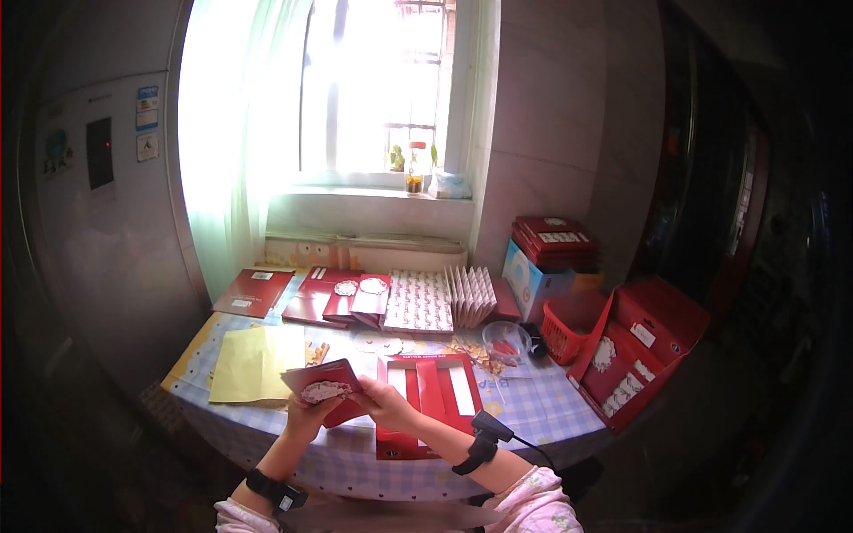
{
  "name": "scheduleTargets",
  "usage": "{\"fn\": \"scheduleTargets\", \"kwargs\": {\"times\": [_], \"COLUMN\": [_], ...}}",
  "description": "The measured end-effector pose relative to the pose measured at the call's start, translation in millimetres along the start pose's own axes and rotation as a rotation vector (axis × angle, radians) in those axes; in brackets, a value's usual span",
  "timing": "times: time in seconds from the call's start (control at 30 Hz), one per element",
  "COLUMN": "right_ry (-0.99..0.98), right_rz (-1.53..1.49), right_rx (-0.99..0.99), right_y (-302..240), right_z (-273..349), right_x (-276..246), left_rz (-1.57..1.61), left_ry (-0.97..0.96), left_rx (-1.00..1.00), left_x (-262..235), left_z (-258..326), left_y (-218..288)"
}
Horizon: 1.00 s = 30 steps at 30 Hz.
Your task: Assembling red paper gift boxes or wallets by folding and inserting inserts.
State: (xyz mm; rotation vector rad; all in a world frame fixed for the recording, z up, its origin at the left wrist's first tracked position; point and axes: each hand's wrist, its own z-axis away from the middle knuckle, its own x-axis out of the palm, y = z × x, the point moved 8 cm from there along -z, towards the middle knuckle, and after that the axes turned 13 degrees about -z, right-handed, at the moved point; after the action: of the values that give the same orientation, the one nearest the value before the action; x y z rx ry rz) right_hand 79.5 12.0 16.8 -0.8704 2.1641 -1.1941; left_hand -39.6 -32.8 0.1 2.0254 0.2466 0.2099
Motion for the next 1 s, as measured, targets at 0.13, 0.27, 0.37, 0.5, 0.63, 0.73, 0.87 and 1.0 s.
{"fn": "scheduleTargets", "kwargs": {"times": [0.13,0.27,0.37,0.5,0.63,0.73,0.87,1.0], "right_ry": [0.045,-0.065,-0.293,-0.435,-0.471,-0.511,-0.529,-0.522], "right_rz": [0.424,0.839,1.079,1.036,1.032,1.072,0.971,0.948], "right_rx": [-0.146,-0.313,-0.221,-0.287,-0.234,-0.089,-0.031,0.0], "right_y": [-43,-68,-52,-39,-19,-16,-17,-13], "right_z": [1,-8,-10,-10,-16,-24,-26,-25], "right_x": [7,17,35,62,62,40,13,16], "left_rz": [-0.205,-0.504,-0.757,-0.554,-0.609,-0.747,-0.687,-0.699], "left_ry": [-0.059,-0.071,-0.208,-0.236,-0.227,-0.195,-0.132,-0.132], "left_rx": [0.241,0.238,0.36,0.071,-0.03,0.029,0.046,0.037], "left_x": [-23,-69,-46,-43,-53,-53,-64,-66], "left_z": [6,10,25,41,48,50,49,52], "left_y": [20,29,65,38,9,13,6,10]}}
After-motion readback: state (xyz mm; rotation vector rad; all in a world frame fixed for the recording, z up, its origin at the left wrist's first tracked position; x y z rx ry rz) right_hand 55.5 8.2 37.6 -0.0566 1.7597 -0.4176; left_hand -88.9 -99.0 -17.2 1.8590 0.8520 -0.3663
